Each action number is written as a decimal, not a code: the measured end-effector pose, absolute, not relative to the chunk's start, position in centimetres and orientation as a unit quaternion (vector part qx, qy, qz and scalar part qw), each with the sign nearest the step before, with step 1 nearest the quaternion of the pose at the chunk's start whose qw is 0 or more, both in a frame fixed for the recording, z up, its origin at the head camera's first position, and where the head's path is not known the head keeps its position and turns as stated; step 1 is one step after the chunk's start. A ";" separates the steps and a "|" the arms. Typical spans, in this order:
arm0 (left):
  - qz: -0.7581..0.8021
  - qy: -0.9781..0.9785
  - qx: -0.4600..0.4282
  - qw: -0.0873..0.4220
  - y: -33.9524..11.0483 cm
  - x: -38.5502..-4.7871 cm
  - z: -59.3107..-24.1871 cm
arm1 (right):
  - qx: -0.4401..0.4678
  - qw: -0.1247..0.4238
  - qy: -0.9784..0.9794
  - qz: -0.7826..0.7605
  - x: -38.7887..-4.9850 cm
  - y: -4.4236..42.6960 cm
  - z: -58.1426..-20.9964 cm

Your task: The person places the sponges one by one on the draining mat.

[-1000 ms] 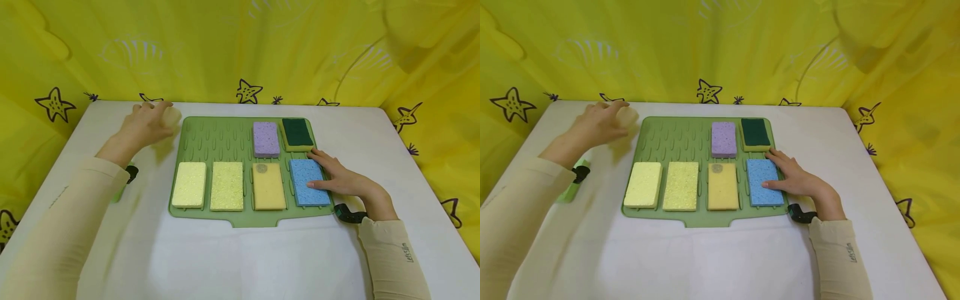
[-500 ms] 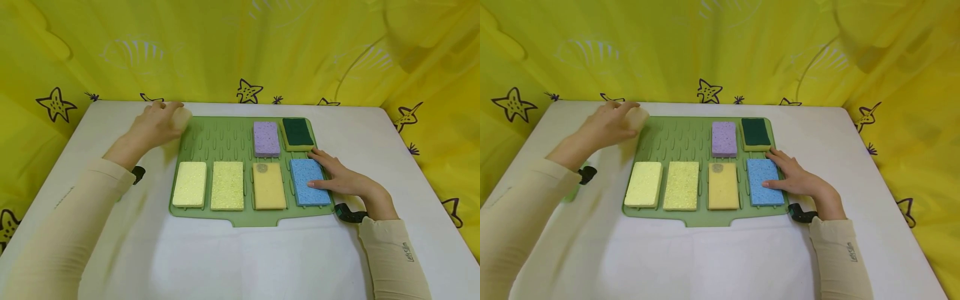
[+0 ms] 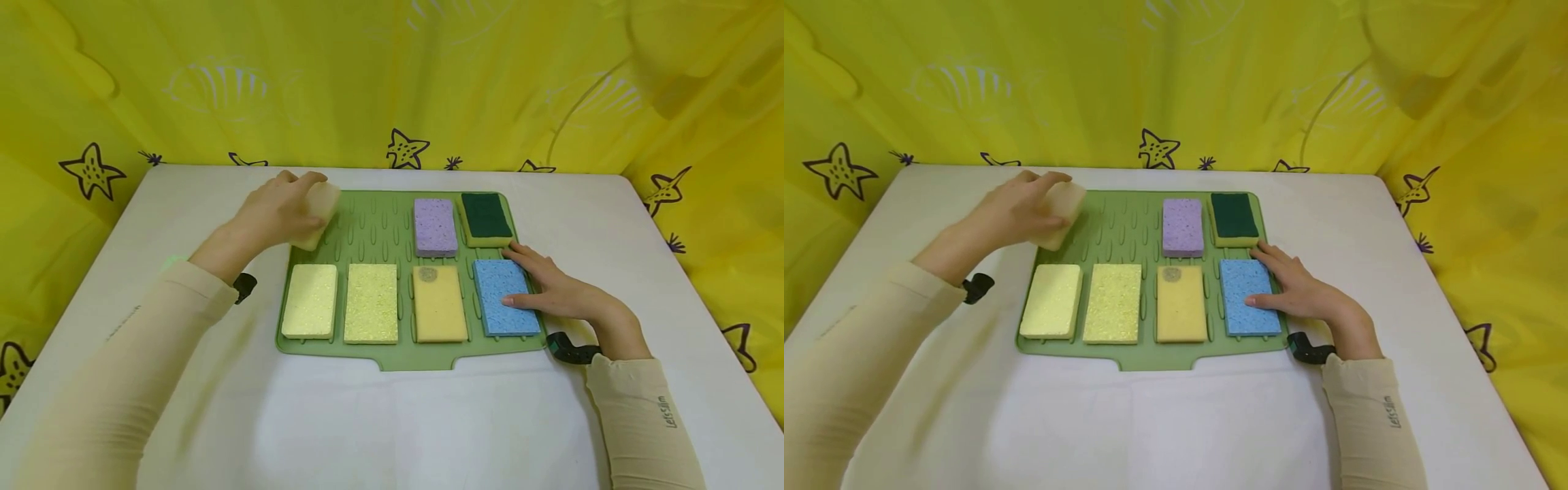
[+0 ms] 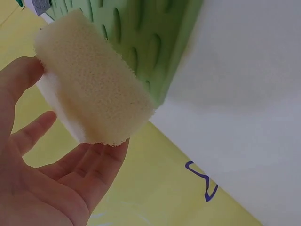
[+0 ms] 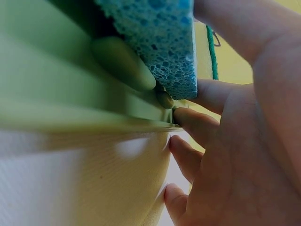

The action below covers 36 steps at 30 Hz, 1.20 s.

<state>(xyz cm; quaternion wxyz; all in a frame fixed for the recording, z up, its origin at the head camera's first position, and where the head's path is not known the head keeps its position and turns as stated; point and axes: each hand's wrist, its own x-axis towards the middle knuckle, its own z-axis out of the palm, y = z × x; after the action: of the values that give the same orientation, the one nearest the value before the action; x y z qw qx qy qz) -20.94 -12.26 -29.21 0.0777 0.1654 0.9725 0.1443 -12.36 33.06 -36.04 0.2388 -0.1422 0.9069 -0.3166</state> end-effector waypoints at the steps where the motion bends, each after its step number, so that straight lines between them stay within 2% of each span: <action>1: 0.145 0.972 0.167 0.078 -12.1 -20.9 -29.3 | -0.142 0.239 0.907 -0.316 -12.4 33.1 -36.0; 18: 0.127 0.971 0.187 0.081 -9.9 -21.0 -30.1 | -0.137 0.243 0.907 -0.316 -12.4 32.9 -36.0; 28: 0.167 0.970 0.147 0.101 -7.6 -21.1 -30.8 | -0.137 0.241 0.908 -0.313 -12.3 33.0 -36.0; 36: 0.161 0.969 0.162 0.096 -6.2 -21.2 -31.1 | -0.139 0.240 0.909 -0.312 -12.4 33.0 -36.0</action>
<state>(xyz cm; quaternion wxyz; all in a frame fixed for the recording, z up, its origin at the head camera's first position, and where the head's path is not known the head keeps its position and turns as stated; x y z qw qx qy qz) -21.18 -6.17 -31.11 0.0963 0.1616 0.9689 0.1609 -12.37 33.01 -36.01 0.2399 -0.1389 0.9087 -0.3122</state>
